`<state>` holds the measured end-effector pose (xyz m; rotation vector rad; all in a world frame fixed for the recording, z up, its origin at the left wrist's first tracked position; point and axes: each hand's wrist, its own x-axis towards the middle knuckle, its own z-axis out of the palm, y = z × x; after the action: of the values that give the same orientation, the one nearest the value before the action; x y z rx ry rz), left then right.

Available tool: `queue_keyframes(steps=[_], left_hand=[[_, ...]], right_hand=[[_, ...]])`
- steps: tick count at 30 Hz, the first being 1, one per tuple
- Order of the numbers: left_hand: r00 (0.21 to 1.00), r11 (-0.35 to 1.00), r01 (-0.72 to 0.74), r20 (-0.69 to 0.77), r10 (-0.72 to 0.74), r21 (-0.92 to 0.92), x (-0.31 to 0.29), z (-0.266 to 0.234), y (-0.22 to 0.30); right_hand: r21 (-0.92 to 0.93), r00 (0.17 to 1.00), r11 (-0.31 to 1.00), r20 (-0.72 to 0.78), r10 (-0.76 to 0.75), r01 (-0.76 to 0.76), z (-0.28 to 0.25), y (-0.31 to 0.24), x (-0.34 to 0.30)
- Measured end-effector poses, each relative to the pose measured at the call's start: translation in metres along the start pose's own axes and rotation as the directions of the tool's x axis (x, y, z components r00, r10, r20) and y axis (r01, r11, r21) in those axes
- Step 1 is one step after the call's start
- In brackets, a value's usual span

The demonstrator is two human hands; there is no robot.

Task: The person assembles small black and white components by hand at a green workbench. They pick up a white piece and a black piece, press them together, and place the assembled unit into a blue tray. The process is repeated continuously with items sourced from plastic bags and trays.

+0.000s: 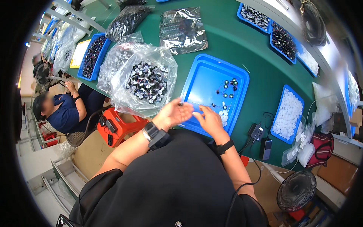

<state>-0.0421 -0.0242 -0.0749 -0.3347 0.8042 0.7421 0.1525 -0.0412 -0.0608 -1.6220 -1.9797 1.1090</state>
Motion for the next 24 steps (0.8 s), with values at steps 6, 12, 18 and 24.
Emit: queue_keyframes(steps=[6,12,18,24], left_hand=[[0.928,0.806,-0.332,-0.018,0.372,-0.49,-0.024,-0.061,0.108],[0.97,0.963,-0.243,0.001,0.245,0.117,-0.01,-0.032,0.071],[0.999,0.518,-0.047,0.04,0.025,0.854,0.035,0.001,-0.013],[0.97,-0.301,-0.205,0.235,0.065,0.931,0.084,-0.002,-0.059]], right_hand=[[-0.319,0.979,0.936,-0.177,0.097,-0.151,0.002,0.062,0.021],[-0.371,0.98,0.915,-0.173,0.1,-0.159,0.012,0.089,0.03],[0.616,0.926,0.737,-0.036,0.376,-0.276,-0.006,0.081,0.011],[0.912,0.907,0.286,0.173,0.385,-0.295,-0.035,0.052,-0.025]])
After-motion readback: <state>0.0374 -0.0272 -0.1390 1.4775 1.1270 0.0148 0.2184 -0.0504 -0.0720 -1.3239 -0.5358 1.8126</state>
